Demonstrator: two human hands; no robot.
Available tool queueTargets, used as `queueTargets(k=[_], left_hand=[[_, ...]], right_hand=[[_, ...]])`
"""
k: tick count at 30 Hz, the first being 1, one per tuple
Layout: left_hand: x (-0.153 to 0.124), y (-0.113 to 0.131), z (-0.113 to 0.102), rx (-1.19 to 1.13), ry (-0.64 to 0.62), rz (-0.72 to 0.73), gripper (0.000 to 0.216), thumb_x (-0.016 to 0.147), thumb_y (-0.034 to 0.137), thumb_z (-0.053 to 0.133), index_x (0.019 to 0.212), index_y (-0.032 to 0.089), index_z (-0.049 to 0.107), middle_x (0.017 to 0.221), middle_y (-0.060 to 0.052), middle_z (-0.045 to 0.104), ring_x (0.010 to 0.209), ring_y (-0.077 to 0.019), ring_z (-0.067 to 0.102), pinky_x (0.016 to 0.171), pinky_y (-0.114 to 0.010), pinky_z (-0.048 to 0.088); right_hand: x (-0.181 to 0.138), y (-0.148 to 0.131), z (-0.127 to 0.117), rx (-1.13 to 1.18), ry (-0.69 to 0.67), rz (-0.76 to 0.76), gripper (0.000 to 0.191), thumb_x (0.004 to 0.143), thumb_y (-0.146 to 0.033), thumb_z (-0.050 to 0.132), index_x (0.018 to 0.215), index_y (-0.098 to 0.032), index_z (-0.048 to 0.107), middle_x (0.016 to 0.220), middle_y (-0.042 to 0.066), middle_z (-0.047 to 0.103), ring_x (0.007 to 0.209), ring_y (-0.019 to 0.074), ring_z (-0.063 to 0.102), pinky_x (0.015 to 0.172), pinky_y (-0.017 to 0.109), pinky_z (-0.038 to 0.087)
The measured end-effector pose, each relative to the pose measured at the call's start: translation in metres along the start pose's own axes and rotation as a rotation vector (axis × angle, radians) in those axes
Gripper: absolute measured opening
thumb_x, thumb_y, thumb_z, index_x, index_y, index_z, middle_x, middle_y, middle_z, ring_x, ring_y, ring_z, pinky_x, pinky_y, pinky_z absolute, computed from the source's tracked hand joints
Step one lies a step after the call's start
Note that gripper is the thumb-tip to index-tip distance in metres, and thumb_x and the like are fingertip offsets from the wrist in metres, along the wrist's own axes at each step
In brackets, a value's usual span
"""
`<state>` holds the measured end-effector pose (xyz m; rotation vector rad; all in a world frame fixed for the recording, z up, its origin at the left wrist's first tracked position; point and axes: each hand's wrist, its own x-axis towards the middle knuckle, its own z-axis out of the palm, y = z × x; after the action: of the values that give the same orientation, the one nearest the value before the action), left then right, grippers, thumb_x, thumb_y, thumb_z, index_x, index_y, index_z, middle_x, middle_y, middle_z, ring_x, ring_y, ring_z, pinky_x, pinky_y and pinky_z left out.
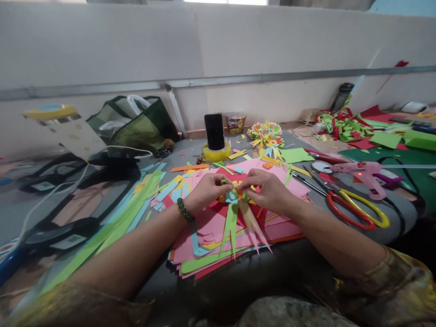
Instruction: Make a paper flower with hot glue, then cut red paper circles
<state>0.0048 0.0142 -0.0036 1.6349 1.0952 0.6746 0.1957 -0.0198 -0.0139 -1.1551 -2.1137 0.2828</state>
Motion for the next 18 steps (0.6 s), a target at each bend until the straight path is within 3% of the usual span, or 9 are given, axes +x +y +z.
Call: queueTargets(k=[4, 8, 12, 18], left_hand=[[0.002, -0.004, 0.004, -0.017, 0.013, 0.028, 0.016, 0.071, 0.025, 0.067, 0.058, 0.017, 0.061, 0.054, 0.003, 0.058, 0.051, -0.0088, 0.05, 0.049, -0.021, 0.041], [0.003, -0.006, 0.002, 0.038, 0.036, 0.048, 0.018, 0.069, 0.026, 0.068, 0.057, 0.017, 0.06, 0.054, 0.003, 0.057, 0.05, -0.0086, 0.047, 0.049, -0.021, 0.039], [0.001, -0.003, -0.007, 0.03, 0.032, 0.108, 0.024, 0.071, 0.036, 0.07, 0.061, 0.017, 0.061, 0.054, 0.005, 0.051, 0.051, -0.0084, 0.043, 0.049, -0.022, 0.035], [-0.002, -0.003, -0.012, -0.028, -0.015, 0.167, 0.026, 0.069, 0.041, 0.074, 0.066, 0.017, 0.064, 0.066, 0.001, 0.061, 0.062, -0.0116, 0.052, 0.059, -0.025, 0.043]], right_hand=[[-0.002, -0.001, 0.0, -0.119, -0.029, -0.057, 0.023, 0.074, -0.008, 0.061, 0.077, -0.022, 0.079, 0.07, 0.002, 0.058, 0.07, 0.0152, 0.052, 0.063, 0.026, 0.037], [-0.002, -0.002, -0.001, -0.184, -0.09, -0.061, 0.022, 0.075, -0.008, 0.06, 0.08, -0.02, 0.078, 0.073, 0.004, 0.06, 0.073, 0.0167, 0.052, 0.063, 0.027, 0.036], [-0.002, -0.006, -0.003, -0.097, -0.048, -0.018, 0.013, 0.074, -0.009, 0.062, 0.082, -0.018, 0.067, 0.081, 0.004, 0.065, 0.079, 0.0177, 0.055, 0.071, 0.028, 0.041], [0.0, -0.01, -0.002, 0.042, -0.044, 0.039, 0.007, 0.078, -0.014, 0.062, 0.082, -0.019, 0.058, 0.082, 0.003, 0.064, 0.077, 0.0167, 0.055, 0.071, 0.029, 0.042]])
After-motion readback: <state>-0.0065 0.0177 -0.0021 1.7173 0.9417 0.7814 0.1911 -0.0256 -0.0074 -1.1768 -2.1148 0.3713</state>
